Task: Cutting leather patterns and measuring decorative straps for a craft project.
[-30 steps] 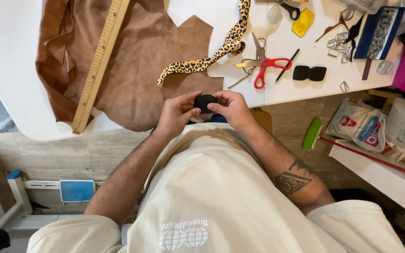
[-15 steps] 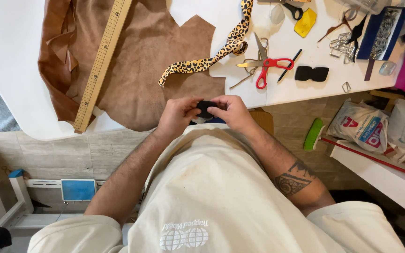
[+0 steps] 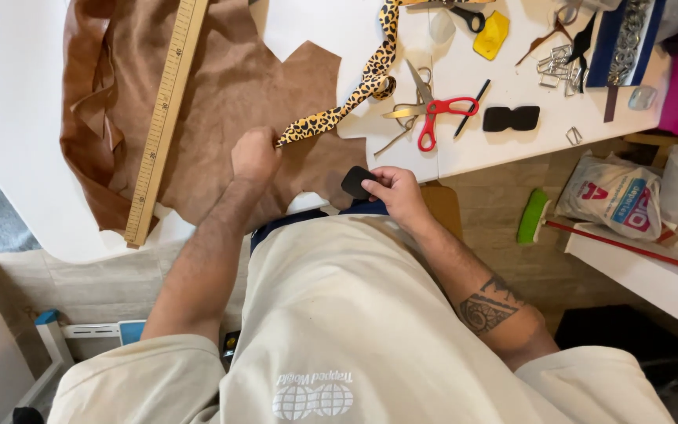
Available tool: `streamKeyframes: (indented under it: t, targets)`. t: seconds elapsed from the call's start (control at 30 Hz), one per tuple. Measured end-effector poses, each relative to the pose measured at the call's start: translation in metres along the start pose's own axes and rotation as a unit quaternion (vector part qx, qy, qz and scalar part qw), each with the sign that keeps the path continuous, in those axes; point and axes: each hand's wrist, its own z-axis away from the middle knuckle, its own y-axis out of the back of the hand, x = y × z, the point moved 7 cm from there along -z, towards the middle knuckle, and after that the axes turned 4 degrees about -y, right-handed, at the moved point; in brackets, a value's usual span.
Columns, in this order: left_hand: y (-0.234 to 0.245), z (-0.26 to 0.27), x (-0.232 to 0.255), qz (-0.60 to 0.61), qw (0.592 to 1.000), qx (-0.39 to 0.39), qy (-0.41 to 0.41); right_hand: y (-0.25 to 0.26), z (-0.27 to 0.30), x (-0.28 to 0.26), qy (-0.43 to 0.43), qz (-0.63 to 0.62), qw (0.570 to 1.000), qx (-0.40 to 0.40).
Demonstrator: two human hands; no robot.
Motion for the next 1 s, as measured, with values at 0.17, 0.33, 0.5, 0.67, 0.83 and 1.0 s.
streamKeyframes:
  t: [0.17, 0.33, 0.5, 0.67, 0.83, 1.0]
  targets:
    - [0.004, 0.059, 0.012, 0.674, 0.702, -0.062, 0.223, 0.003, 0.01, 0.002, -0.013, -0.022, 1.0, 0.011]
    - [0.143, 0.115, -0.047, 0.746, 0.617, 0.058, 0.244, 0.005, 0.003, 0.008, -0.012, -0.037, 0.999, 0.021]
    - [0.068, 0.171, -0.084, 0.698, 0.581, 0.127, 0.399, -0.005, -0.004, 0.004, -0.003, -0.026, 1.0, -0.013]
    - [0.048, 0.156, 0.033, 0.825, 0.445, 0.065, 0.342, -0.019, 0.001, -0.009, -0.019, -0.033, 0.999, -0.022]
    - [-0.01, 0.111, 0.058, 0.854, 0.438, 0.123, 0.251, -0.035, 0.007, -0.016, -0.034, -0.091, 0.994, -0.049]
    - [0.043, 0.088, 0.089, 0.815, 0.517, 0.147, 0.218, -0.041, 0.018, -0.031, -0.035, -0.129, 0.99, -0.045]
